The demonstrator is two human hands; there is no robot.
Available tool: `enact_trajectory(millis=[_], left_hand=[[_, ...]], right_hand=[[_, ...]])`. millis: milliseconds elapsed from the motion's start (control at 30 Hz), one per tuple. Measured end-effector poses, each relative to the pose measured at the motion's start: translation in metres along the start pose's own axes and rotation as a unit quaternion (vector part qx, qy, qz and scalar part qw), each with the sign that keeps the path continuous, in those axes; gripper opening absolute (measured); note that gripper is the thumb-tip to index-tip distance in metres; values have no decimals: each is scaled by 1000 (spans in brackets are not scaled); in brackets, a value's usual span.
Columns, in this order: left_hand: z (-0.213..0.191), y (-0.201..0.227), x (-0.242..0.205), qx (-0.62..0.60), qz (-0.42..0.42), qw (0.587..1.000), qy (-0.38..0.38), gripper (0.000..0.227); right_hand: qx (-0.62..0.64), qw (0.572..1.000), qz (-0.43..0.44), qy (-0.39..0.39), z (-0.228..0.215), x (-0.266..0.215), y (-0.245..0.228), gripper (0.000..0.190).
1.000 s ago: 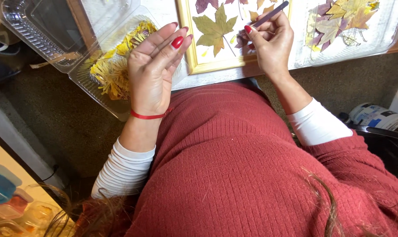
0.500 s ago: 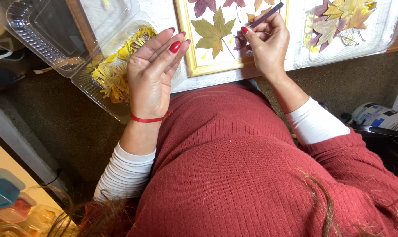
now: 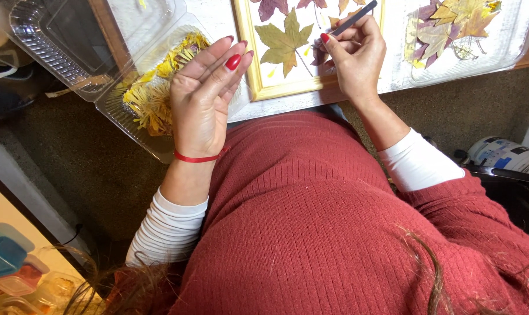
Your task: Arranging and gluing dried leaves into a picture frame to create artwork.
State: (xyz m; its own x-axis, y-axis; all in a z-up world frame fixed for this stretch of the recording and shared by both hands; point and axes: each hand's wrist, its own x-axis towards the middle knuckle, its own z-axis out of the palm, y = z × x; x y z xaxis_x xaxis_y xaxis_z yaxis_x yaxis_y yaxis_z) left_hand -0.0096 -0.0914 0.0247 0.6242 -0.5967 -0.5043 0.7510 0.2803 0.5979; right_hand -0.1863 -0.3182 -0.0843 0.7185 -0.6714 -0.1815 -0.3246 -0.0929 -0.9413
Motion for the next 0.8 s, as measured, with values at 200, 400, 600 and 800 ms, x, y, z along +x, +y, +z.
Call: enact_trajectory(millis=[200, 400, 600, 800], left_hand=[[1, 0, 0, 2, -8, 1000, 7, 26], [4, 1, -2, 0, -13, 1000, 5, 26], [1, 0, -3, 40, 12, 998, -40, 24], [10, 5, -3, 21, -48, 994, -95, 31]], right_hand=[[-1, 1000, -2, 6, -2, 1, -2, 21], [30, 999, 5, 10, 1, -1, -6, 22], [96, 995, 21, 17, -15, 1, -8, 22], [214, 976, 8, -37, -18, -4, -80, 26]])
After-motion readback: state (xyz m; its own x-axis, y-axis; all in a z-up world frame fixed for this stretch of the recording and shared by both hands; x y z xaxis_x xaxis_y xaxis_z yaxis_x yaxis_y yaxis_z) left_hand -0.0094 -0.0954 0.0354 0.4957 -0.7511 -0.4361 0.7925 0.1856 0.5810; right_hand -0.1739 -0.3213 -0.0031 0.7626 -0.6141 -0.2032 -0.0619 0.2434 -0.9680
